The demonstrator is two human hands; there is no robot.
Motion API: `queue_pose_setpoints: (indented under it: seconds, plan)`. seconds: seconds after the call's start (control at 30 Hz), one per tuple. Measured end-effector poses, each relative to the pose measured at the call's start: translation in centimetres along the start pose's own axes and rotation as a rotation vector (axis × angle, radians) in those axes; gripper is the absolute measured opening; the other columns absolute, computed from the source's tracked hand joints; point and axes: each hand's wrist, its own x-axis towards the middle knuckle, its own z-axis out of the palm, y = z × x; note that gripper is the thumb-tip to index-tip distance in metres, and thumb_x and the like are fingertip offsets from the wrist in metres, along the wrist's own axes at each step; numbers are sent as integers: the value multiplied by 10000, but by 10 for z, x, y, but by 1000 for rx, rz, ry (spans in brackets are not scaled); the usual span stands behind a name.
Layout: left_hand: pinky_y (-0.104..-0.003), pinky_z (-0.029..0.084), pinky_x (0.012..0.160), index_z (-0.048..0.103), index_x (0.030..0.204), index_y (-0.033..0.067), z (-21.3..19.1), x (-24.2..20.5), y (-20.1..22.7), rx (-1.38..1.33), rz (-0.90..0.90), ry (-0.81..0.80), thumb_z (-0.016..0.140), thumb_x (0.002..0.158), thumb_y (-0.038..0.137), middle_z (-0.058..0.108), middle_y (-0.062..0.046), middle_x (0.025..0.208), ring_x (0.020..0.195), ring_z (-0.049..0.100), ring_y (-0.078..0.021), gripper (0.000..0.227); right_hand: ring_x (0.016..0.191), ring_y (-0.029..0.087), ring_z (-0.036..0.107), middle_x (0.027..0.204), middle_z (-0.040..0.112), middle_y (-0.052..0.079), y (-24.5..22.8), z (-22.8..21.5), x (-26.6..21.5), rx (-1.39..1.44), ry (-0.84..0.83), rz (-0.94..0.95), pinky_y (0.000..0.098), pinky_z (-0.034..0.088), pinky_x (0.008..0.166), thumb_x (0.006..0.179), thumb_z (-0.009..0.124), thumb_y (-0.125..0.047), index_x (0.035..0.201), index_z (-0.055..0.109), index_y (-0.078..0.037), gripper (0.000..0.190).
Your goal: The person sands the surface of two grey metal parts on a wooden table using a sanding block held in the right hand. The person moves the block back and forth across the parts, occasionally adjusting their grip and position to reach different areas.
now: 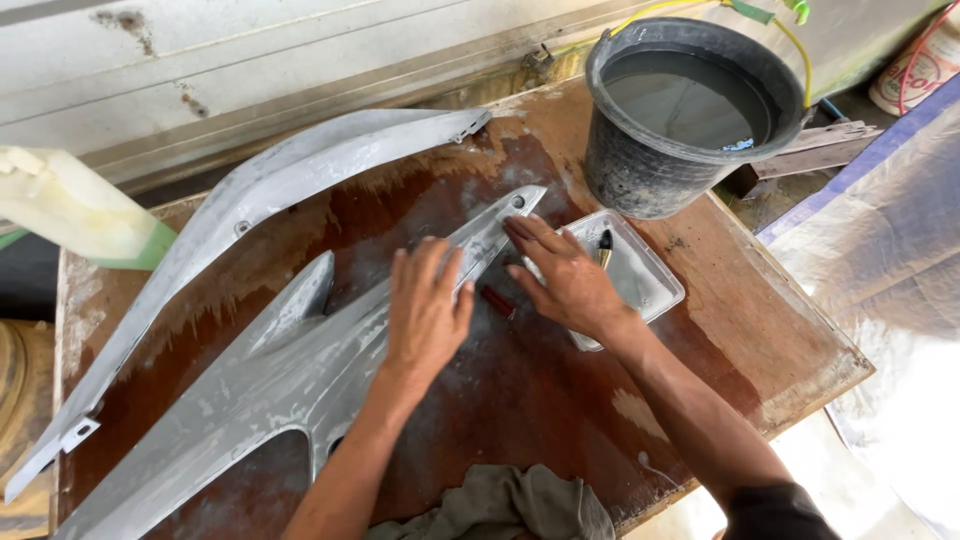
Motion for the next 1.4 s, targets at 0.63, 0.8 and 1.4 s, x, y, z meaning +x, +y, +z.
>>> queue_pose_setpoints:
  seconds: [0.63, 0.8, 1.4]
  plan:
    - [-460, 462, 928, 543, 1389, 47, -44, -40, -29, 242, -201, -95, 520, 954, 450, 611, -124, 1119, 1003, 633, -301, 593, 1465, 302, 381, 1591, 437, 84, -21, 65, 32, -343, -117, 127, 645, 278, 1156, 1056, 499, -426, 1440, 564, -131, 489]
    - [-458, 449, 935, 545, 1383, 62, -33, -45, -34, 215, -226, -122, 496, 963, 481, 606, -111, 1097, 1010, 633, -292, 595, 1442, 358, 417, 1582, 447, 123, -40, 80, 18, -213, -93, -42, 653, 355, 1107, 1071, 443, -433, 1420, 583, -116, 491]
    - [-464, 434, 980, 541, 1414, 54, -44, -42, -32, 103, -267, -166, 408, 1057, 442, 624, -166, 1173, 1110, 633, -324, 544, 1480, 295, 363, 1562, 486, 40, -46, 99, 17, -142, 28, -8, 643, 245, 1159, 1077, 475, -341, 1465, 576, -168, 436]
